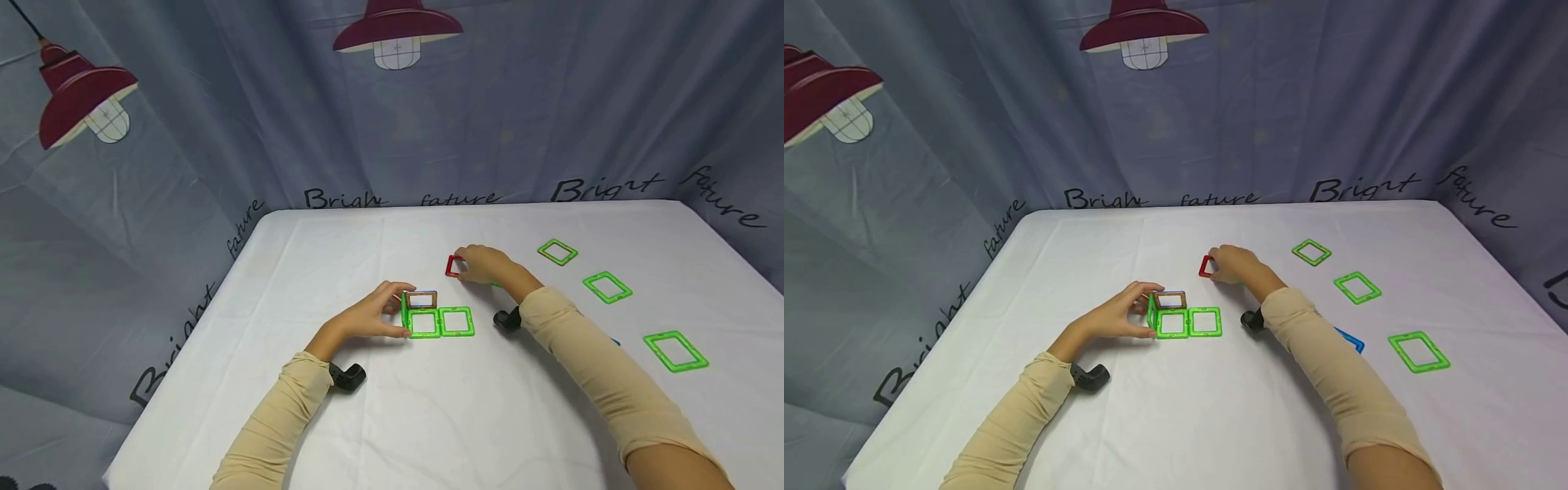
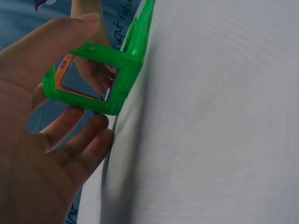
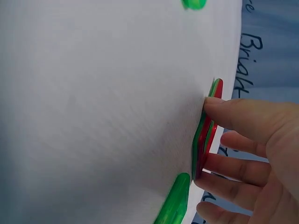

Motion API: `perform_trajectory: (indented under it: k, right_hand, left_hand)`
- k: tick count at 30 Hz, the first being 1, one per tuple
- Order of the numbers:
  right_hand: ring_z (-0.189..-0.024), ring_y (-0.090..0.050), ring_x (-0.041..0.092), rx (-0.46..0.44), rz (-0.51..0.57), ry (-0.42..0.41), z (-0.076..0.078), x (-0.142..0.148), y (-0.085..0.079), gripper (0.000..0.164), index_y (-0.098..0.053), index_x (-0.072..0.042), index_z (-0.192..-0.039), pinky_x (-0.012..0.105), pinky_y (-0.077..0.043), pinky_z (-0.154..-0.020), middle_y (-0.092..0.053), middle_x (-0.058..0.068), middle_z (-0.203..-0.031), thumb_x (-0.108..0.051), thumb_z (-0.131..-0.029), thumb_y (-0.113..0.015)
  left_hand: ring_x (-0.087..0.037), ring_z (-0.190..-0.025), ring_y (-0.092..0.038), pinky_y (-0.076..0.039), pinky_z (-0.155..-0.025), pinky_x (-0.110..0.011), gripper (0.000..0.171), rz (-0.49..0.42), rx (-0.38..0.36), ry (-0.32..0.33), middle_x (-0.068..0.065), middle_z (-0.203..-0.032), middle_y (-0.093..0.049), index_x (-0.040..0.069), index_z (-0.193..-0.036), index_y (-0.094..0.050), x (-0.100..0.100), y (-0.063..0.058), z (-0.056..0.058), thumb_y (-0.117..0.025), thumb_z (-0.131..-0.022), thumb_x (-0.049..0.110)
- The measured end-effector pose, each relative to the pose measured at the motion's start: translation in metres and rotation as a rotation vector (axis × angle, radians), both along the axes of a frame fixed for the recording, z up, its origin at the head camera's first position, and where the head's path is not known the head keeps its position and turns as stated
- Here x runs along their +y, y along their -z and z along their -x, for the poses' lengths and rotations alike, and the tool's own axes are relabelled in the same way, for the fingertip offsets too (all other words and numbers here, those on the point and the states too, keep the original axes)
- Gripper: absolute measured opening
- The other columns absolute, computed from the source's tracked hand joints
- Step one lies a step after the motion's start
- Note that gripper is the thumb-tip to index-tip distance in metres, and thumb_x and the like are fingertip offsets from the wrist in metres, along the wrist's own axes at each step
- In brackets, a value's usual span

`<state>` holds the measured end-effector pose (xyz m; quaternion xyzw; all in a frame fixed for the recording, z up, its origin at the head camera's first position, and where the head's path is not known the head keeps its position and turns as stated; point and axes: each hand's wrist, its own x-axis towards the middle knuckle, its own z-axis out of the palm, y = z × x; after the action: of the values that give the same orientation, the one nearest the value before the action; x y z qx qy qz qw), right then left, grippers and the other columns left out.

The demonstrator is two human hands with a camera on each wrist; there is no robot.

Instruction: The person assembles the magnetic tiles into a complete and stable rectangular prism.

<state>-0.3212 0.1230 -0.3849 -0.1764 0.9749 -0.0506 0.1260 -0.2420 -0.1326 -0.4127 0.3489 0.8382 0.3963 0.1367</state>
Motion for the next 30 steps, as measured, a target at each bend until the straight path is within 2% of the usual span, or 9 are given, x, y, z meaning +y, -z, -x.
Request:
perform_trajectory:
  k: [11,15,21,26,30]
  right_hand:
    - [-0.114,-0.051,0.033,0.027,0.008,-0.054,-0.013,0.002,-0.008,0.057,-0.046,-0.002,-0.130,0.049,-0.042,-0.095,-0.054,0.019,-0.122,-0.028,-0.083,-0.065]
    - [-0.117,-0.049,0.033,0.020,0.044,-0.059,-0.019,0.000,-0.016,0.057,-0.046,-0.004,-0.131,0.050,-0.040,-0.097,-0.053,0.019,-0.126,-0.028,-0.083,-0.065]
    - [-0.111,-0.052,0.030,0.040,0.096,-0.096,-0.031,-0.004,-0.024,0.053,-0.051,-0.004,-0.127,0.049,-0.042,-0.094,-0.057,0.016,-0.121,-0.026,-0.082,-0.065]
    - [-0.096,-0.057,0.026,0.059,0.135,-0.122,-0.039,-0.006,-0.030,0.051,-0.052,-0.003,-0.126,0.045,-0.048,-0.085,-0.059,0.016,-0.117,-0.026,-0.082,-0.064]
    - [-0.083,-0.055,0.021,0.070,0.201,-0.139,-0.046,-0.007,-0.033,0.049,-0.053,-0.003,-0.124,0.038,-0.049,-0.073,-0.060,0.016,-0.112,-0.025,-0.082,-0.065]
  left_hand:
    - [-0.020,-0.110,-0.048,-0.045,-0.095,-0.023,0.079,-0.009,-0.005,-0.004,-0.011,-0.121,-0.039,0.007,-0.136,-0.033,-0.001,-0.001,-0.001,-0.078,-0.072,0.016]
    - [-0.020,-0.110,-0.048,-0.045,-0.095,-0.023,0.078,0.001,-0.006,-0.011,-0.010,-0.121,-0.040,0.008,-0.136,-0.034,-0.001,-0.001,-0.001,-0.078,-0.072,0.017]
    - [-0.019,-0.110,-0.048,-0.045,-0.095,-0.023,0.077,0.002,-0.021,-0.011,-0.010,-0.123,-0.039,0.007,-0.136,-0.033,-0.001,-0.001,-0.001,-0.077,-0.073,0.017]
    - [-0.019,-0.110,-0.049,-0.044,-0.096,-0.023,0.076,0.005,-0.024,-0.009,-0.010,-0.124,-0.039,0.009,-0.135,-0.034,0.000,-0.001,-0.001,-0.077,-0.073,0.016]
    - [-0.019,-0.110,-0.050,-0.044,-0.095,-0.023,0.074,0.011,-0.009,-0.005,-0.010,-0.124,-0.040,0.010,-0.134,-0.035,0.000,-0.001,-0.002,-0.076,-0.074,0.017]
